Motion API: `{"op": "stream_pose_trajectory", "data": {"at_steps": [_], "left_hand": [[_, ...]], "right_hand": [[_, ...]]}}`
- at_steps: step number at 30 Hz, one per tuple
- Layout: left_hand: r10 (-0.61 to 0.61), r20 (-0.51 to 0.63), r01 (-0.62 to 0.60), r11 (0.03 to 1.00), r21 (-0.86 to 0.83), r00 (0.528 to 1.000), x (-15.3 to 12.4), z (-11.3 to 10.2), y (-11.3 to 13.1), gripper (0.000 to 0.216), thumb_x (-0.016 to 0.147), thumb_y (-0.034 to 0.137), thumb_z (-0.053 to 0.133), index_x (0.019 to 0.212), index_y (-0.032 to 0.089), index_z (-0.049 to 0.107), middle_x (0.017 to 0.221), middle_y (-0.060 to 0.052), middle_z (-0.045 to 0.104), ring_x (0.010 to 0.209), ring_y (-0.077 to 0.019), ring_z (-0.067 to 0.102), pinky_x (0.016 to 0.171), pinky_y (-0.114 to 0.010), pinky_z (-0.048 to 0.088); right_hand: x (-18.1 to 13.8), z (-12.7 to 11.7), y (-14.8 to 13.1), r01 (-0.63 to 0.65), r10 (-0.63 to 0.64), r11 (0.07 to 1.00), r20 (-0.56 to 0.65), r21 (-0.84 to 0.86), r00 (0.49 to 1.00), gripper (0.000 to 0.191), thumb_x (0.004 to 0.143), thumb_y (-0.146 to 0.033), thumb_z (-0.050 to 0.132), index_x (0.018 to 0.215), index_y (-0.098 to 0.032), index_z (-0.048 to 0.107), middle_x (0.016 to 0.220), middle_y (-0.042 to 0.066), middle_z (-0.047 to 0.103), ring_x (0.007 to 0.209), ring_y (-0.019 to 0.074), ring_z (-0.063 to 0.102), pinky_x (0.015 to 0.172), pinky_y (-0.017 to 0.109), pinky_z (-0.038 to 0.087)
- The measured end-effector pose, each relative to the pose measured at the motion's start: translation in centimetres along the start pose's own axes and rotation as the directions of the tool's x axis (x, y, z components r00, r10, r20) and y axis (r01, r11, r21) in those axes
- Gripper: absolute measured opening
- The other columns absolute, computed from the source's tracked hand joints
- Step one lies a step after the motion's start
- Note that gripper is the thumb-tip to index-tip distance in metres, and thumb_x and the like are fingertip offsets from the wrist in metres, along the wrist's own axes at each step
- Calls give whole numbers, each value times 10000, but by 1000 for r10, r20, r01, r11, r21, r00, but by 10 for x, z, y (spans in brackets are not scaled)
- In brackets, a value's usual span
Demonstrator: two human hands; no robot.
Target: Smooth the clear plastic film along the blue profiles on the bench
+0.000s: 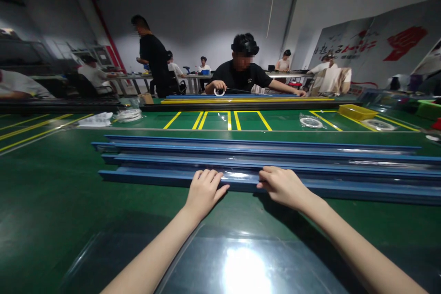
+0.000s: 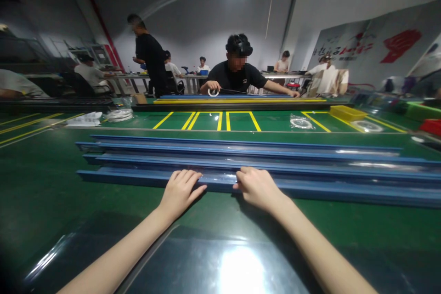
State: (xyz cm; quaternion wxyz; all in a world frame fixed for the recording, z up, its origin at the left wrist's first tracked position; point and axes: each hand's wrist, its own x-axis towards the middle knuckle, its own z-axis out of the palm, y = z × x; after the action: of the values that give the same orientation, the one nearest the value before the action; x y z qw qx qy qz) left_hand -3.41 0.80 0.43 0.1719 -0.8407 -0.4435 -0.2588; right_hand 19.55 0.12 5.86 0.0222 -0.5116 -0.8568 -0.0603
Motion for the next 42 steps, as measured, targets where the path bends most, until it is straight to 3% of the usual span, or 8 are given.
{"op": "stream_pose_trajectory", "data": {"at_steps": [11, 17, 22, 25, 42], "left_hand": [[-13, -13, 13, 999, -29, 1000, 0, -2, 0, 303, 787, 406, 498, 984, 179, 533, 925, -55, 605, 878, -199, 508, 752, -339, 338], [-8, -8, 8, 999, -45, 1000, 0, -1, 0, 266, 798, 412, 482, 915, 183, 546, 940, -28, 617, 848, -174, 518, 700, -309, 332], [-2, 3, 2, 1000, -17, 1000, 0, 0, 0, 265, 816, 421, 447, 842, 178, 550, 851, -19, 632, 766, -163, 521, 657, -307, 311], [-6, 9, 6, 1000, 7, 1000, 0, 0, 0, 273, 819, 427, 437, 819, 179, 552, 812, -20, 630, 732, -163, 513, 642, -306, 301], [-2, 41, 0, 999, 46, 999, -1, 2, -1, 314, 831, 446, 400, 759, 181, 553, 702, -15, 605, 676, -162, 494, 616, -297, 287]], "right_hand": [[-8, -10, 30, -115, 95, 988, 183, 106, 978, 239, 764, -393, 467, 648, -206, 560, 676, 28, 615, 616, 162, 542, 486, 229, 235], [-8, -1, 34, -72, 54, 987, 131, 141, 990, 267, 769, -406, 444, 622, -194, 516, 639, 24, 574, 581, 147, 489, 491, 233, 215], [-6, 17, 45, 52, -84, 930, 74, 363, 994, 332, 778, -436, 423, 567, -180, 419, 570, -13, 471, 538, 113, 407, 510, 226, 237], [-7, 21, 47, 67, -99, 893, 50, 445, 994, 328, 780, -428, 427, 569, -179, 403, 579, -22, 447, 546, 106, 393, 521, 220, 254], [-10, 17, 43, 26, -69, 904, 84, 427, 994, 294, 789, -435, 414, 695, -182, 529, 682, 5, 549, 620, 129, 466, 584, 232, 306]]}}
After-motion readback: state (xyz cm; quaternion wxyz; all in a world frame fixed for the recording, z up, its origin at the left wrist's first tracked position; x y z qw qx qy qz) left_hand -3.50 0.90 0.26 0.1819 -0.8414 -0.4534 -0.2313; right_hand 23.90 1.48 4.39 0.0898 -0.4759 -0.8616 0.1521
